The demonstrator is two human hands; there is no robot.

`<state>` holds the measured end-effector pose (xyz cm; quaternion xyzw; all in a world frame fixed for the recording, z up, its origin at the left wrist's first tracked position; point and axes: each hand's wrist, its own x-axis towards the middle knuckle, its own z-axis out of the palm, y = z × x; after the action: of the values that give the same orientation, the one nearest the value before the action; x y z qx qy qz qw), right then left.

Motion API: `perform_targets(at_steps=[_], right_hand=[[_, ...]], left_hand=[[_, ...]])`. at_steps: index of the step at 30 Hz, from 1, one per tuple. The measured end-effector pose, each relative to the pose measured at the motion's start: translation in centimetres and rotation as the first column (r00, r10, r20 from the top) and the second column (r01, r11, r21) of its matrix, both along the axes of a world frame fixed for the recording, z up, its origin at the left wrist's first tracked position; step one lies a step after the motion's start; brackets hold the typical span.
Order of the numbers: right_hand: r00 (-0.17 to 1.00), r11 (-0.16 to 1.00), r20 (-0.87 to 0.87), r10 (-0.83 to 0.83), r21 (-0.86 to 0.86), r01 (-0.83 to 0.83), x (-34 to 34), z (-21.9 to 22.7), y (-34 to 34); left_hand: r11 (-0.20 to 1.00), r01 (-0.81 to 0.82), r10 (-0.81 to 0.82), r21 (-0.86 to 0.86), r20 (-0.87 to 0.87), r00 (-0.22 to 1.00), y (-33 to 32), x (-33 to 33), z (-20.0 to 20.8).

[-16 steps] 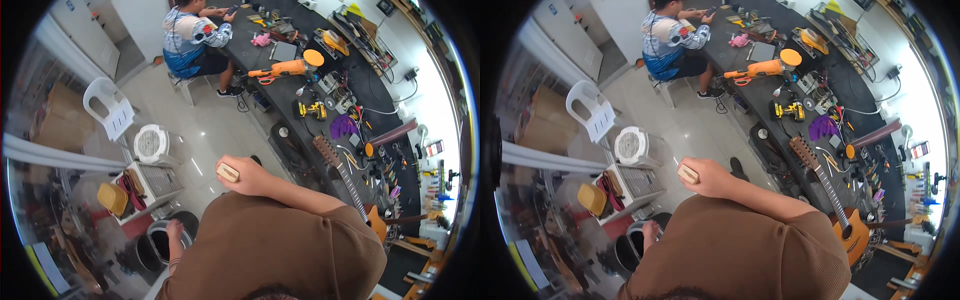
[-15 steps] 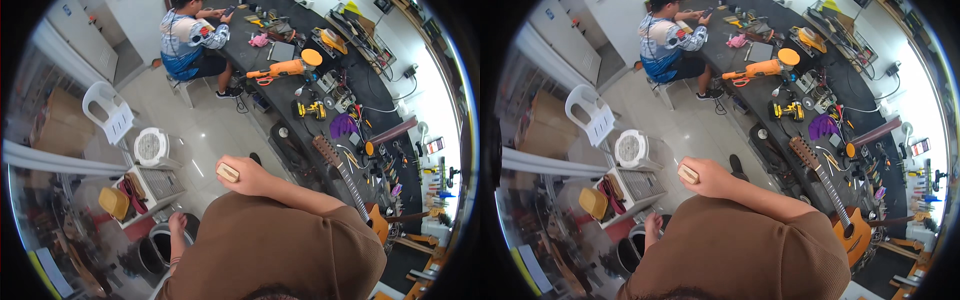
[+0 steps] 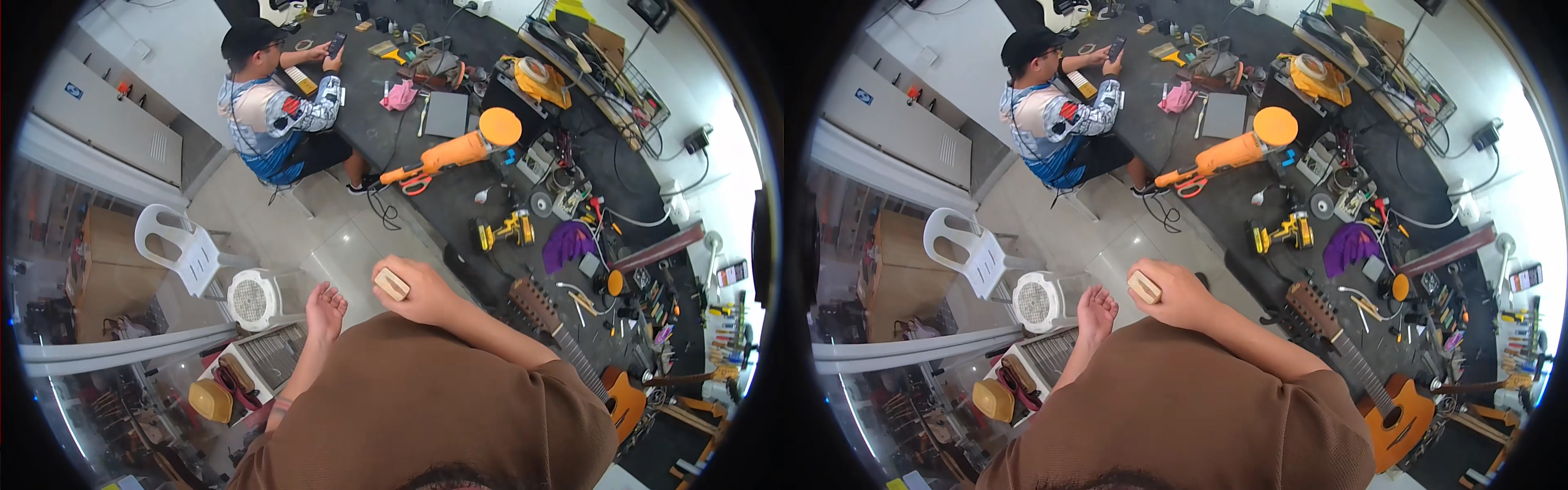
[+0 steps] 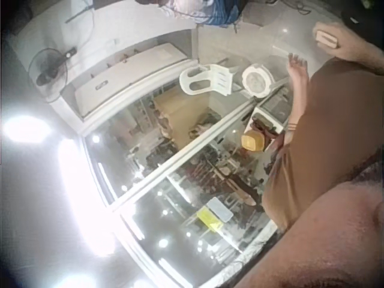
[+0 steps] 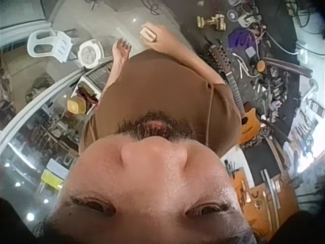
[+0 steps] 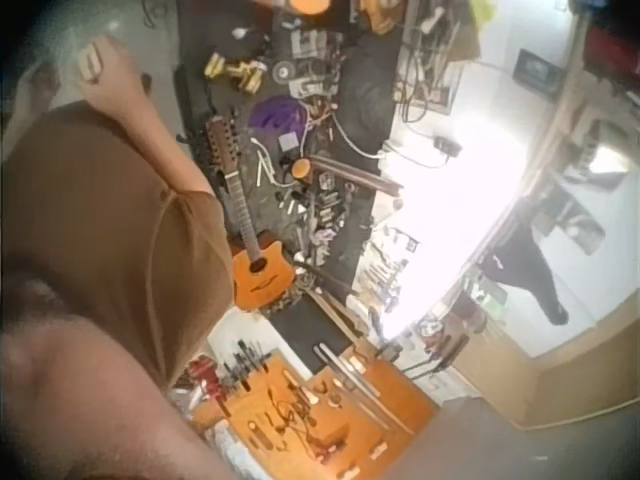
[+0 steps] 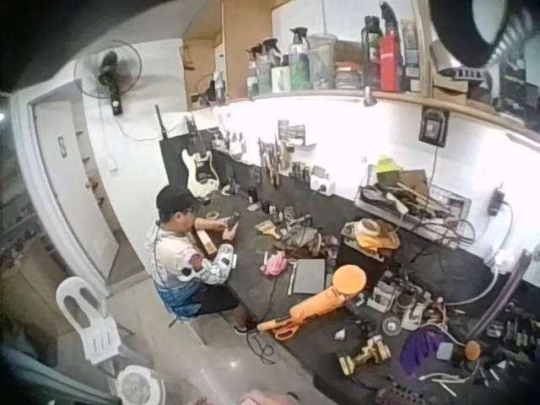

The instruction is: The person sands a wooden block with a sanding sponge, applies glue into its opening using a squeeze bottle, and trims an inserted piece on the block using scissors.

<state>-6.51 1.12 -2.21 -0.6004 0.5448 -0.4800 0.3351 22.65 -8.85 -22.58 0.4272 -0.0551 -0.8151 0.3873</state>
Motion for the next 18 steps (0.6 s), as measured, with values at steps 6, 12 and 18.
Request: perform_targets(at_steps=[6,12,18], right_hand=[[0.993,0.993,-0.027,-0.117,-0.021,0.116,-7.8,0.3,-5.1],[0.949,0.949,0.026,-0.314,0.020,0.313,-11.7,-0.1,-8.9],[0.829,0.829,0.023,-0.559,0.027,0.558,-14.3,-0.8,-13.1]], left_hand=[[0.946,0.317,-0.261,-0.059,0.441,0.859,-8.9,-10.5,-0.2],[0.816,0.523,-0.345,-0.247,0.519,0.782,-19.3,-18.9,2.1],[0.615,0.688,-0.403,-0.386,0.596,0.695,-33.5,-30.4,1.4]])
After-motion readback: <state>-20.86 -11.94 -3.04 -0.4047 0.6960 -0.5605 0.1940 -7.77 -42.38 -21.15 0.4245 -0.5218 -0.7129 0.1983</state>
